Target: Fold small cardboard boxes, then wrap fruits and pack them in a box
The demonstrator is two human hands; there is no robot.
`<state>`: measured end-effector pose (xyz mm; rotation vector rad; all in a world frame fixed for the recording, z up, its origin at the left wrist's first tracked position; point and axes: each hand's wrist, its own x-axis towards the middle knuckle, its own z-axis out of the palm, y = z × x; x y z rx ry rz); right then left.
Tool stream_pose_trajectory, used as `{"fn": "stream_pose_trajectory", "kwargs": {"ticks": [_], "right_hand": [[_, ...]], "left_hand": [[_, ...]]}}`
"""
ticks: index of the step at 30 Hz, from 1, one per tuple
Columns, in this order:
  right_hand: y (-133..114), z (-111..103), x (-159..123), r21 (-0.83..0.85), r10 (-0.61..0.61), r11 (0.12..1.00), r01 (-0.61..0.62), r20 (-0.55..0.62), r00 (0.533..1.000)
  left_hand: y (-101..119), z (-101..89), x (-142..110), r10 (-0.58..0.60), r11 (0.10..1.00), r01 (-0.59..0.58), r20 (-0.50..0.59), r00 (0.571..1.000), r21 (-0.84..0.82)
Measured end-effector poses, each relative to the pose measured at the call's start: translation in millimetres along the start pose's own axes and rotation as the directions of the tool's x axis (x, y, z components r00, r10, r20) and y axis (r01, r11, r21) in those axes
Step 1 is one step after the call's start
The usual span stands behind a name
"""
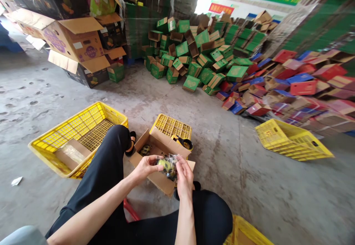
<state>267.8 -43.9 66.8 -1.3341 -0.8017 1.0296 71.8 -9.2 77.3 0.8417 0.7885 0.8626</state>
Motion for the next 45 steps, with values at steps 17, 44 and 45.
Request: {"fn": "stream_pose_trajectory", "kwargs": {"ticks": [17, 44, 45], "right_hand": [[0.5, 8.2, 0.1, 0.227, 0.150, 0.965, -0.132, -0.063, 0.987], [-0.5, 9.2, 1.9, 0.339, 0.088, 0.939, -0.062, -0.063, 0.994], [0.4, 9.2, 1.7, 0.310, 0.067, 0.950, -0.045, -0.061, 0.996]], "left_hand": [[-2.3, 15.9, 0.7, -0.020, 1.000, 0.015, -0.182, 0.983, -0.028], [1.3, 22.5, -5.6, 0.103, 0.993, -0.104, -0.010, 0.995, -0.056], [-0.7, 21.6, -5.7, 0.098, 0.994, -0.098, -0.006, 0.995, -0.039]]}}
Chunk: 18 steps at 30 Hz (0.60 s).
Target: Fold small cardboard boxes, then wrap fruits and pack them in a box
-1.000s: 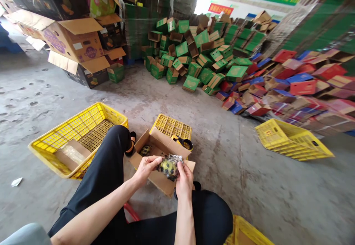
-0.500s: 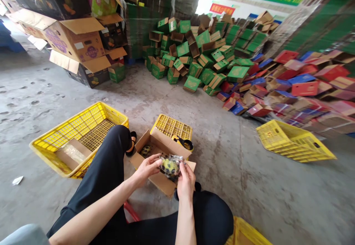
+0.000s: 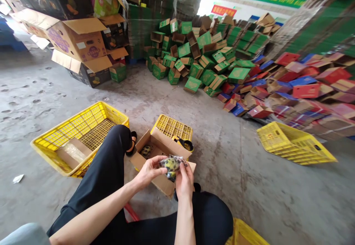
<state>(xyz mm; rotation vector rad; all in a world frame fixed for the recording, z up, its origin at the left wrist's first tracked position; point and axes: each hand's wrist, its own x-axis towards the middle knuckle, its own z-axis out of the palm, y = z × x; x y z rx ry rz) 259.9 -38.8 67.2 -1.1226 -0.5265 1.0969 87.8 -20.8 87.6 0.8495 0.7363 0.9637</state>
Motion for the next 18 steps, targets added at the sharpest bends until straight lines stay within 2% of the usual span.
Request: {"fn": "stream_pose_trajectory", "kwargs": {"ticks": [3, 7, 9, 12, 13, 15, 16, 18], "right_hand": [[2.8, -1.8, -1.0, -0.146, -0.029, 0.989, 0.033, 0.027, 0.999], [3.2, -3.6, -3.0, -0.314, -0.003, 0.949, 0.019, 0.050, 0.999], [0.8, -3.7, -3.3, -0.337, -0.011, 0.941, 0.028, 0.052, 0.999], [-4.3, -5.5, -2.5, -0.325, -0.034, 0.945, 0.037, 0.014, 0.999], [-5.8, -6.8, -1.9, -0.318, -0.038, 0.947, 0.033, -0.008, 0.999], [-7.5, -10.3, -0.2, -0.309, -0.037, 0.951, 0.020, -0.051, 0.998], [-7.6, -12.2, 0.8, -0.307, -0.035, 0.952, 0.012, -0.067, 0.997], [-6.4, -15.8, 3.1, -0.312, -0.032, 0.950, 0.005, -0.083, 0.996]], "left_hand": [[-9.3, -1.8, -1.3, -0.041, 0.996, 0.040, 0.013, 0.999, 0.081], [-18.9, -3.8, -2.6, -0.063, 0.981, 0.055, 0.033, 0.997, 0.186], [-17.5, -8.4, -0.9, -0.062, 0.966, 0.055, 0.021, 0.998, 0.253], [-6.6, -22.7, 8.7, 0.001, 0.915, 0.025, -0.064, 0.998, 0.402], [-1.5, -29.1, 13.7, 0.040, 0.874, 0.013, -0.098, 0.994, 0.485], [8.6, -42.5, 25.3, 0.146, 0.719, -0.001, -0.149, 0.978, 0.695], [12.7, -48.7, 31.2, 0.202, 0.623, -0.017, -0.140, 0.969, 0.782], [17.4, -58.9, 41.7, 0.250, 0.416, -0.070, -0.040, 0.967, 0.907]]}}
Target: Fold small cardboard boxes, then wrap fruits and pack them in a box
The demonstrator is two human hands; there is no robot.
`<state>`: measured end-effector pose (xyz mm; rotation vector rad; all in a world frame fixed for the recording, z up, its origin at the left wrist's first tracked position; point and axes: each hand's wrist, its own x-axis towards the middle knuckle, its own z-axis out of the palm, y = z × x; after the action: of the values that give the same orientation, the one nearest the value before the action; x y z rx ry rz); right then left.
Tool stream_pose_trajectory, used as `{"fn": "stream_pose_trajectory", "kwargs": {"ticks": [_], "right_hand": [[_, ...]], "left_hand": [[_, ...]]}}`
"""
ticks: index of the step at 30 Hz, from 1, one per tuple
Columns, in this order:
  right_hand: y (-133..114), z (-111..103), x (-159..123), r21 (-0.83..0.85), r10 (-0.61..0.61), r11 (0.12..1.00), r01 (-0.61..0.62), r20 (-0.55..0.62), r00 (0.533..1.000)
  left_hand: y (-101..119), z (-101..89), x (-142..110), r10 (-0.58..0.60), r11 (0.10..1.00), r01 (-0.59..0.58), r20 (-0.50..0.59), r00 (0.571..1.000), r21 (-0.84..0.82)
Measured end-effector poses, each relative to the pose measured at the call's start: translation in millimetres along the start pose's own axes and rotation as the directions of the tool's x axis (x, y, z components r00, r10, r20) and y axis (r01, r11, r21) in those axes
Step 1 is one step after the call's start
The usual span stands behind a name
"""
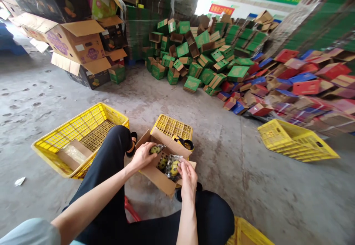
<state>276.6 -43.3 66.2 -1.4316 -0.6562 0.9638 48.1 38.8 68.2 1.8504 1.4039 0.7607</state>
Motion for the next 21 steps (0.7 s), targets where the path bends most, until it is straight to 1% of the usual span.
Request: {"fn": "stream_pose_trajectory", "kwargs": {"ticks": [3, 6, 8, 10, 13, 16, 19, 21], "right_hand": [[5.9, -3.2, 4.1, -0.057, -0.032, 0.998, 0.030, -0.023, 0.999], [12.7, -6.9, 8.4, -0.186, -0.095, 0.979, 0.088, -0.028, 0.995], [16.5, -9.6, 11.2, -0.276, -0.120, 0.955, 0.110, -0.019, 0.993], [19.2, -11.7, 13.3, -0.347, -0.134, 0.930, 0.122, -0.012, 0.991], [21.2, -13.4, 14.8, -0.410, -0.155, 0.901, 0.142, 0.003, 0.988], [21.5, -13.8, 14.5, -0.444, -0.172, 0.881, 0.163, 0.020, 0.985], [21.4, -14.0, 14.2, -0.475, -0.186, 0.862, 0.176, 0.026, 0.982], [21.7, -14.4, 14.6, -0.489, -0.193, 0.854, 0.179, 0.021, 0.981]], "left_hand": [[-10.0, 1.2, 10.1, 0.125, 0.958, -0.146, 0.099, 0.987, 0.248], [-19.0, 8.0, 14.2, 0.186, 0.890, -0.244, 0.183, 0.965, 0.385], [-25.0, 11.4, 16.7, 0.182, 0.856, -0.271, 0.235, 0.955, 0.441], [-30.7, 13.4, 20.6, 0.135, 0.840, -0.269, 0.300, 0.944, 0.470], [-36.3, 17.7, 28.7, 0.052, 0.848, -0.239, 0.376, 0.925, 0.472], [-35.0, 28.6, 37.4, 0.003, 0.883, -0.192, 0.404, 0.915, 0.429], [-26.8, 45.9, 44.6, -0.031, 0.942, -0.108, 0.403, 0.915, 0.317], [-19.6, 58.7, 48.6, -0.057, 0.981, -0.019, 0.376, 0.925, 0.196]]}}
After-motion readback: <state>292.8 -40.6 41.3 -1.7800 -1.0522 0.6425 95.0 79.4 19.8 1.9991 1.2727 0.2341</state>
